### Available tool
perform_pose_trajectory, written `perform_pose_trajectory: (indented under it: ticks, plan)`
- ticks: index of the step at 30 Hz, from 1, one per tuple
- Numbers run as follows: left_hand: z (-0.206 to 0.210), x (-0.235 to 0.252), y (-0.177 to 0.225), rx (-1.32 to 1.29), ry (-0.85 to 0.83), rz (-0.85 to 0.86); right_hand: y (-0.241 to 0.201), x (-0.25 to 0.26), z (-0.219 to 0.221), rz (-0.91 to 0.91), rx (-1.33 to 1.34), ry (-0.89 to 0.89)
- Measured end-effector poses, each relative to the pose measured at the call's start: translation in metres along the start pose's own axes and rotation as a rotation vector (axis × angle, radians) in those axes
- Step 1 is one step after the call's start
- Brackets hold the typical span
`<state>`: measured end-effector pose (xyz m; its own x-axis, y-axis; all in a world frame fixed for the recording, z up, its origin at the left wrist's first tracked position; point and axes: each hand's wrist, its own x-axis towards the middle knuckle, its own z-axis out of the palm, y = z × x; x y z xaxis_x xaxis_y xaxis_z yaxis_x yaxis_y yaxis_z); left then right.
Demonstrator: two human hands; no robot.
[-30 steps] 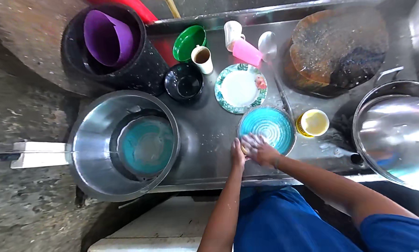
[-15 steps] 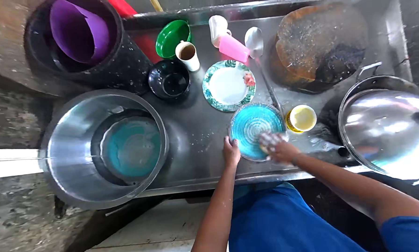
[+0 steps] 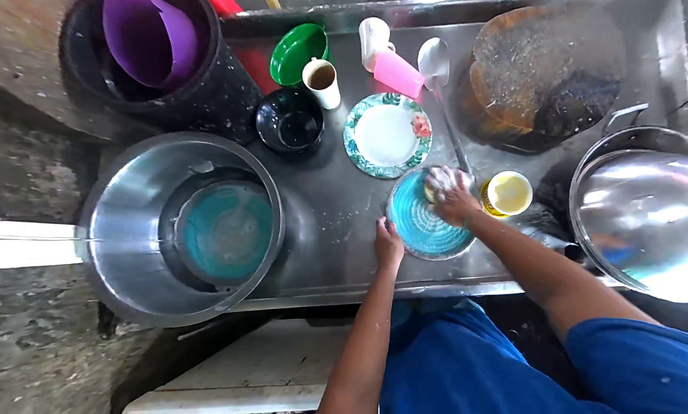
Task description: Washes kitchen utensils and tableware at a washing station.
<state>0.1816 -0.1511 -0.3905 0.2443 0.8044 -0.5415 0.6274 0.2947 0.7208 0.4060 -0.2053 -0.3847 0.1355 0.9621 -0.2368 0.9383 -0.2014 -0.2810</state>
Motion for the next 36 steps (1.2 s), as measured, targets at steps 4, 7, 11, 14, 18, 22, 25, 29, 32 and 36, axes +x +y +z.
perform_pose_trajectory:
  ticks: [4, 7, 11, 14, 18, 22, 25, 29, 32, 36]
  plan:
    - [-0.002, 0.002, 0.000, -0.122, -0.027, -0.039, -0.080, -0.019, 0.044, -0.157, 0.120, 0.048]
    - [-0.011, -0.010, 0.013, -0.228, -0.089, -0.097, -0.063, -0.095, 0.033, -0.307, 0.120, -0.137]
    - [-0.035, -0.064, 0.046, -0.168, -0.220, 0.043, -0.023, -0.141, -0.036, -0.461, 0.219, 0.107]
    - [-0.071, -0.093, 0.074, 0.582, -0.196, 0.589, -0.026, -0.127, -0.114, -0.465, 0.353, 0.103]
    - [-0.073, -0.095, 0.117, 0.589, -0.095, 0.904, -0.032, -0.084, -0.178, -0.497, 0.352, 0.316]
    - [-0.068, -0.090, 0.131, 0.344, -0.009, 0.775, -0.058, -0.048, -0.165, -0.259, 0.572, 0.913]
    - [-0.059, -0.086, 0.122, 0.267, 0.101, 0.773, -0.103, -0.049, -0.103, -0.213, 0.682, 0.810]
    - [-0.052, -0.093, 0.108, 0.323, 0.195, 0.663, -0.054, -0.005, -0.060, 0.129, 0.868, 0.773]
    - [-0.052, -0.096, 0.114, 0.333, 0.202, 0.592, -0.084, -0.015, -0.071, 0.069, 0.848, 0.718]
    - [-0.056, -0.099, 0.103, 0.301, 0.182, 0.631, -0.100, -0.025, -0.075, -0.159, 0.825, 0.717]
